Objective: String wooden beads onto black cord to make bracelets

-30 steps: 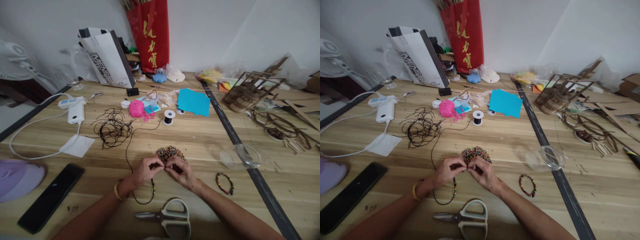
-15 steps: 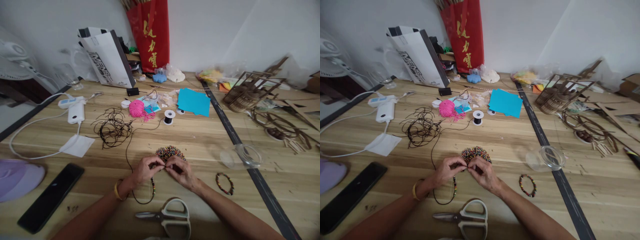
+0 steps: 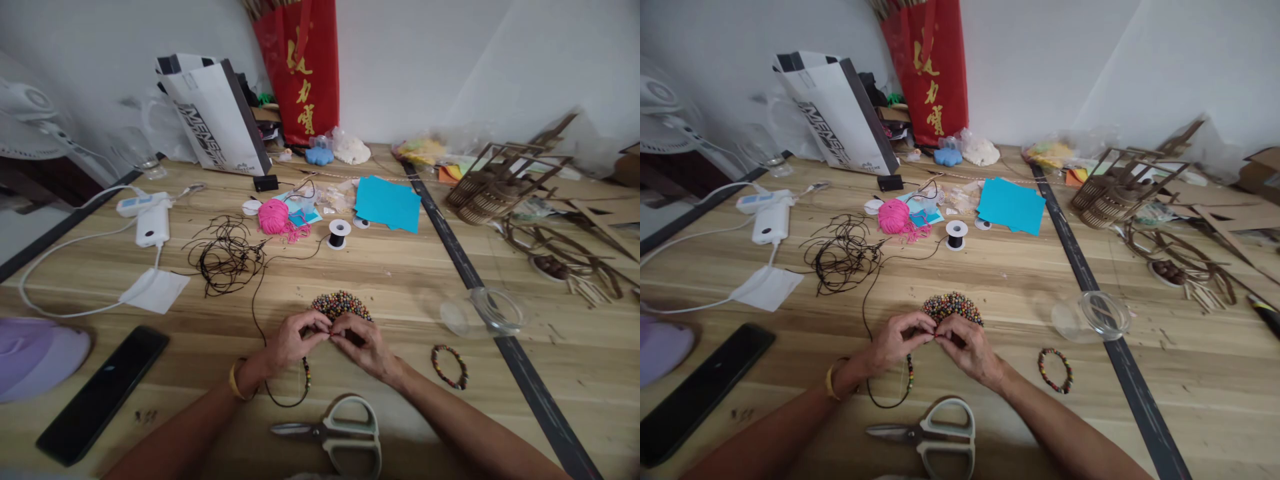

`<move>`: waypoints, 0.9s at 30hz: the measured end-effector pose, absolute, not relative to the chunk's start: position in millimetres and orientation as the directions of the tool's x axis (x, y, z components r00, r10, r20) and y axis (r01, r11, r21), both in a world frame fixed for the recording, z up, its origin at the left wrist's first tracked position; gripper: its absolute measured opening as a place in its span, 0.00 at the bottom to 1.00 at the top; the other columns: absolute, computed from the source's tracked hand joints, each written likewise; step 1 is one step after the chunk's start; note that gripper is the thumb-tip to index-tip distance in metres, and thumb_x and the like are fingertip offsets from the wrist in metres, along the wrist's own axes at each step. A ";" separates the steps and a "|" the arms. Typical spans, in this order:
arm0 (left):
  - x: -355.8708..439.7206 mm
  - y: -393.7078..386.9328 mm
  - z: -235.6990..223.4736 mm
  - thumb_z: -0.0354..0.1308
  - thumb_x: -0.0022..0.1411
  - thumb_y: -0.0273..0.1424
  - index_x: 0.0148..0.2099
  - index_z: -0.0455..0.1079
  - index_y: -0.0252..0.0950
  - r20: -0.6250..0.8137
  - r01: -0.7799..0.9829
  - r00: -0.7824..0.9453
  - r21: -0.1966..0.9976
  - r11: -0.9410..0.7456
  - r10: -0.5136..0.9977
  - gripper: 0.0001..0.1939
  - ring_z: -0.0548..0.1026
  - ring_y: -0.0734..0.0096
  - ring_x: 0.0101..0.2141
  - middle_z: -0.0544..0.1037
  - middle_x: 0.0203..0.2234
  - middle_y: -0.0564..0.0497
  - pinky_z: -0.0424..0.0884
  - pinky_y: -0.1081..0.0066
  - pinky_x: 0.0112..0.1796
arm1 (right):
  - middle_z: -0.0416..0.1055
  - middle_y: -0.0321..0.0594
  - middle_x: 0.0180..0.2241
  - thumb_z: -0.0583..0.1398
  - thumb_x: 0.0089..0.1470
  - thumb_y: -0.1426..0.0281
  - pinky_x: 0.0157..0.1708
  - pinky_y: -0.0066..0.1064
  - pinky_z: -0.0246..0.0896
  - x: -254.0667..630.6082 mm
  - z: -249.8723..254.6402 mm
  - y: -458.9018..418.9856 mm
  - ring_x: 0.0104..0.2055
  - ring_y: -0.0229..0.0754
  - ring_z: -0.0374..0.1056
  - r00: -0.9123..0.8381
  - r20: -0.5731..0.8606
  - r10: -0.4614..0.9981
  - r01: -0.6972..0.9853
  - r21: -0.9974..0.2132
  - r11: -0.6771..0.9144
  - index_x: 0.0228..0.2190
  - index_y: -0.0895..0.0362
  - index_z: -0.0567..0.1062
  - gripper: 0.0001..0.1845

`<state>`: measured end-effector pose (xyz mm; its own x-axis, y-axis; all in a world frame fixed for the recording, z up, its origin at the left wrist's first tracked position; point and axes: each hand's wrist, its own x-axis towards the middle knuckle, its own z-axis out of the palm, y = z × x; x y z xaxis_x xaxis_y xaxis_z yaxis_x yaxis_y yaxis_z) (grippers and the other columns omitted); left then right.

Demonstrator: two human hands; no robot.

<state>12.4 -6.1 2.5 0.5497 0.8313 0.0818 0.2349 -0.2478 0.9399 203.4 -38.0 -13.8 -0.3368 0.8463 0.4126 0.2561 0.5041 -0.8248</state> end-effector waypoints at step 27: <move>3.9 -5.9 1.6 0.62 0.55 0.31 0.31 0.75 0.32 0.121 0.217 0.616 0.924 -0.315 0.778 0.06 0.73 0.72 0.27 0.78 0.25 0.50 0.69 0.74 0.33 | 0.70 0.43 0.33 0.54 0.63 0.73 0.35 0.30 0.67 205.9 21.7 -40.1 0.35 0.39 0.68 -0.517 0.430 0.740 0.378 -0.662 0.648 0.37 0.57 0.72 0.07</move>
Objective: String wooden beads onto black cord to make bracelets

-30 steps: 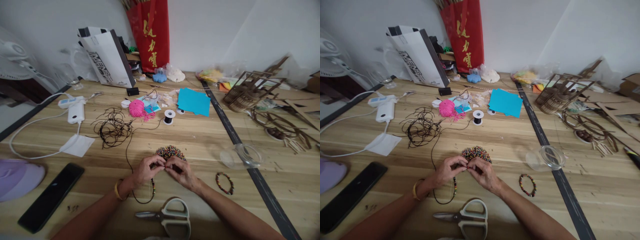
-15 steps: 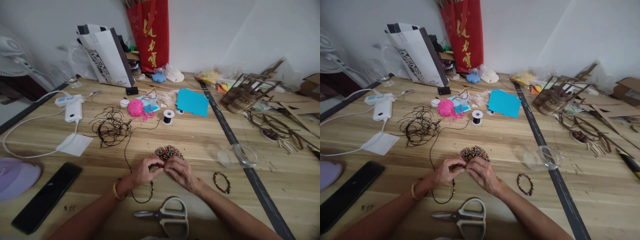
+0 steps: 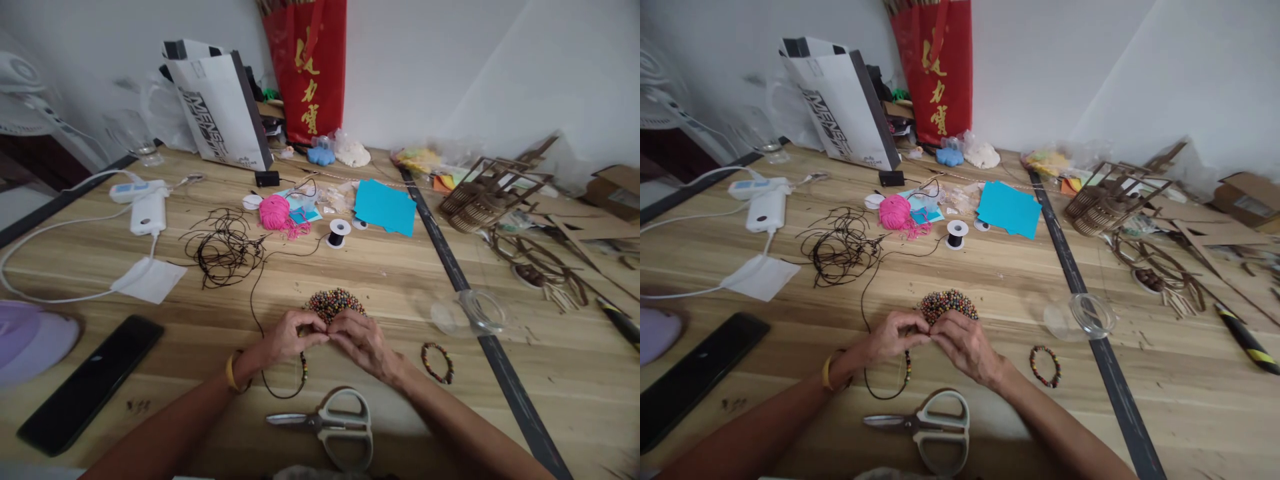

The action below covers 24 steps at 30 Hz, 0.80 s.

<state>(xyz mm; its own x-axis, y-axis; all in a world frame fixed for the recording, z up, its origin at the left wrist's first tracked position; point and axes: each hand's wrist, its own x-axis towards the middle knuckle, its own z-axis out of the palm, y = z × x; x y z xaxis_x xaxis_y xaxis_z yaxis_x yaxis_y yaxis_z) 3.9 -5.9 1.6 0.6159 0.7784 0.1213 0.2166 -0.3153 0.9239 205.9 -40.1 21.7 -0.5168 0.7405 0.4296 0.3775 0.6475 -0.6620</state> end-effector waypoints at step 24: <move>-2.1 -4.7 15.2 0.58 0.57 0.28 0.30 0.68 0.32 0.172 0.045 0.551 0.971 -0.234 0.816 0.05 0.69 0.74 0.29 0.72 0.26 0.51 0.66 0.74 0.34 | 0.69 0.42 0.32 0.50 0.61 0.74 0.32 0.29 0.58 281.2 10.0 3.4 0.32 0.41 0.67 -0.383 0.048 0.922 0.887 -0.260 0.382 0.32 0.57 0.72 0.11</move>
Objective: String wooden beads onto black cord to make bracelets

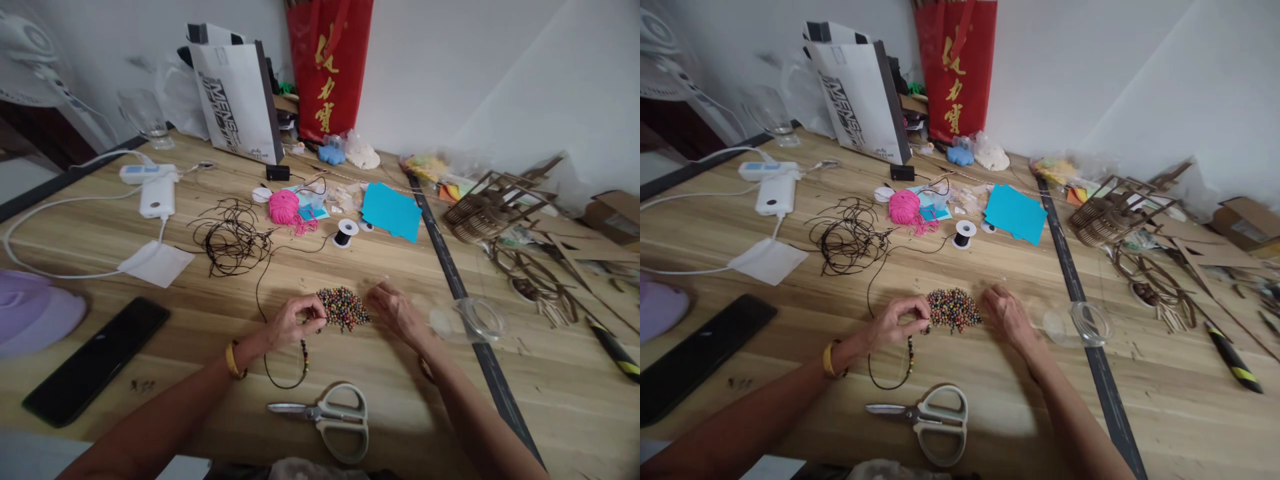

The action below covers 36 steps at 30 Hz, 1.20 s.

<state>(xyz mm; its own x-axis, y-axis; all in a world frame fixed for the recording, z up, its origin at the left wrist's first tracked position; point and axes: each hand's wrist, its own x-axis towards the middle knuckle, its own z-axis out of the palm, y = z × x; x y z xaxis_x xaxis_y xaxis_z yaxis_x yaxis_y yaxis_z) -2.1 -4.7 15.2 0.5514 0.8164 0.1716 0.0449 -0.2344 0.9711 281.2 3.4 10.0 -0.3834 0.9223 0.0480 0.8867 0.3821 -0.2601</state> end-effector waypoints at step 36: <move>-13.2 7.5 29.2 0.59 0.58 0.28 0.34 0.73 0.31 0.094 0.272 0.569 0.916 -0.295 0.817 0.05 0.73 0.72 0.31 0.77 0.28 0.49 0.68 0.74 0.36 | 0.71 0.38 0.27 0.58 0.58 0.67 0.30 0.26 0.61 194.7 4.6 -29.3 0.29 0.36 0.66 -0.426 0.136 0.894 0.314 -0.905 0.287 0.32 0.59 0.73 0.08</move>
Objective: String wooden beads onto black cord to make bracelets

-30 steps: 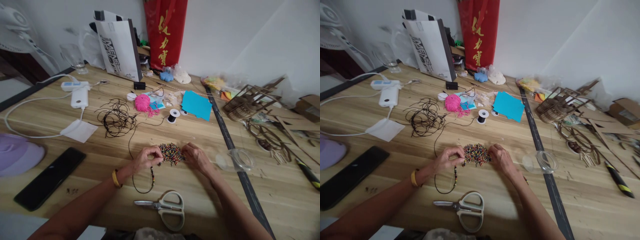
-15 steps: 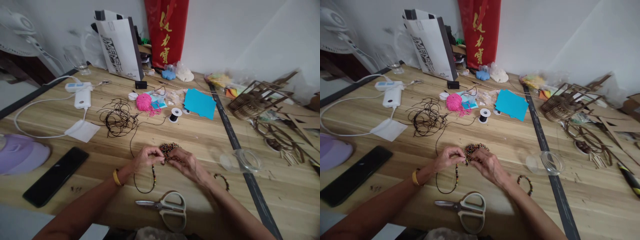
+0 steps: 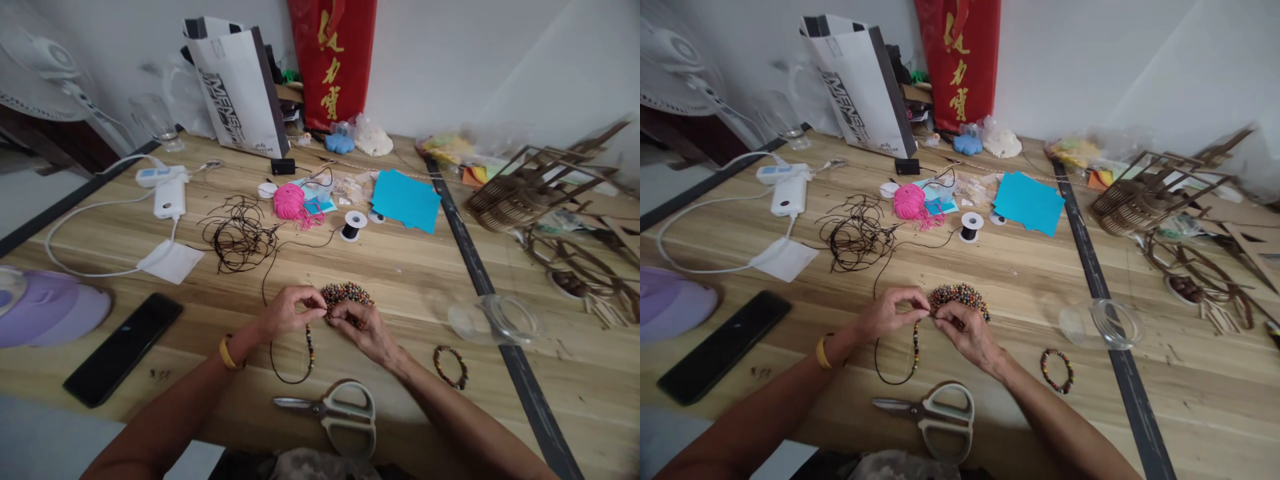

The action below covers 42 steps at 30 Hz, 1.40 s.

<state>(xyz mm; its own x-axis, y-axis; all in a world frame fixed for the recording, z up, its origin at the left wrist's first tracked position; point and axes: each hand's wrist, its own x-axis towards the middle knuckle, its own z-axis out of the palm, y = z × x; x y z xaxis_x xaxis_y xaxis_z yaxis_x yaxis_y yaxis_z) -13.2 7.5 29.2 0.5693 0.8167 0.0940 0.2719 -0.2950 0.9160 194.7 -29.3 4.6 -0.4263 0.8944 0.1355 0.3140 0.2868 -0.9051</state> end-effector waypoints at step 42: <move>-36.7 -29.7 91.8 0.55 0.60 0.28 0.31 0.70 0.34 0.001 0.613 0.505 0.704 -0.359 0.863 0.06 0.72 0.77 0.24 0.75 0.22 0.55 0.66 0.79 0.27 | 0.70 0.37 0.26 0.59 0.57 0.62 0.26 0.25 0.59 190.0 16.0 -29.5 0.27 0.35 0.64 -0.389 0.105 0.915 0.093 -0.984 0.153 0.31 0.59 0.71 0.11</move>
